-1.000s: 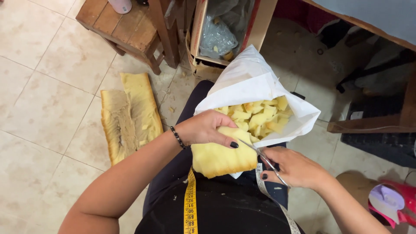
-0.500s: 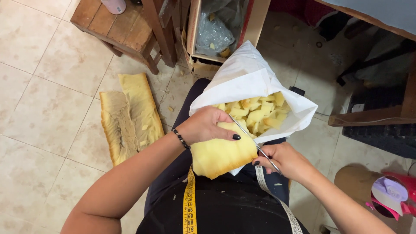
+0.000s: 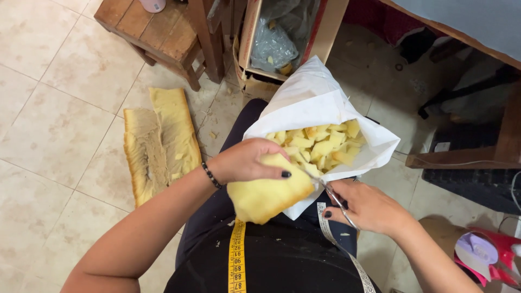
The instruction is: Cutting a large piece of yellow foam into small chunks using scissors and collecting them in a white bag.
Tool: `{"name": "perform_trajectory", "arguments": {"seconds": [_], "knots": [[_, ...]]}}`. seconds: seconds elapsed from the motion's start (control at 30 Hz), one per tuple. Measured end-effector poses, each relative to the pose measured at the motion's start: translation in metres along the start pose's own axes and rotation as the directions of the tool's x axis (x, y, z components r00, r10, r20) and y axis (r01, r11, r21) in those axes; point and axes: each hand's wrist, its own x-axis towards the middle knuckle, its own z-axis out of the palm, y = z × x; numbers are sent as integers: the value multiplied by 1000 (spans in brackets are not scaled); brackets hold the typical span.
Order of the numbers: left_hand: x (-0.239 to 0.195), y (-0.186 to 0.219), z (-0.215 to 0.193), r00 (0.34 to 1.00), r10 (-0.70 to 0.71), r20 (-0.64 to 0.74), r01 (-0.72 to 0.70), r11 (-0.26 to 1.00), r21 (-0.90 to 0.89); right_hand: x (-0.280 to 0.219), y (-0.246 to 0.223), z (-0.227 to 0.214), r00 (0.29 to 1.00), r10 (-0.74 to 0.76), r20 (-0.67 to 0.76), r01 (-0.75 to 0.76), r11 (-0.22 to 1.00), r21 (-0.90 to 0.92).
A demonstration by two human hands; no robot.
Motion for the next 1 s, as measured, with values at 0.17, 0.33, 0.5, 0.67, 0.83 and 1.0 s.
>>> {"name": "perform_trajectory", "arguments": {"seconds": [0.17,0.33,0.5,0.67,0.83,1.0], "knots": [[12,-14,1,1000,23,-7,-24,995,-101,3,-14,1,999,23,-30,-30,975,-221],[26,-15,12,998,44,-44,-48,993,-106,8,-28,1,986,139,-92,-166,888,-429],[32,-22,15,995,11,-95,-27,986,-165,12,-13,11,974,153,-166,-202,921,-332],[38,-25,17,990,-38,-136,18,989,-146,15,-2,18,974,153,-169,-171,981,-95],[44,-31,19,993,-43,-112,31,994,-106,16,3,11,988,128,-81,-102,956,273],[27,-10,11,994,-49,-99,40,995,-93,12,25,9,998,59,-25,-45,926,375]]}}
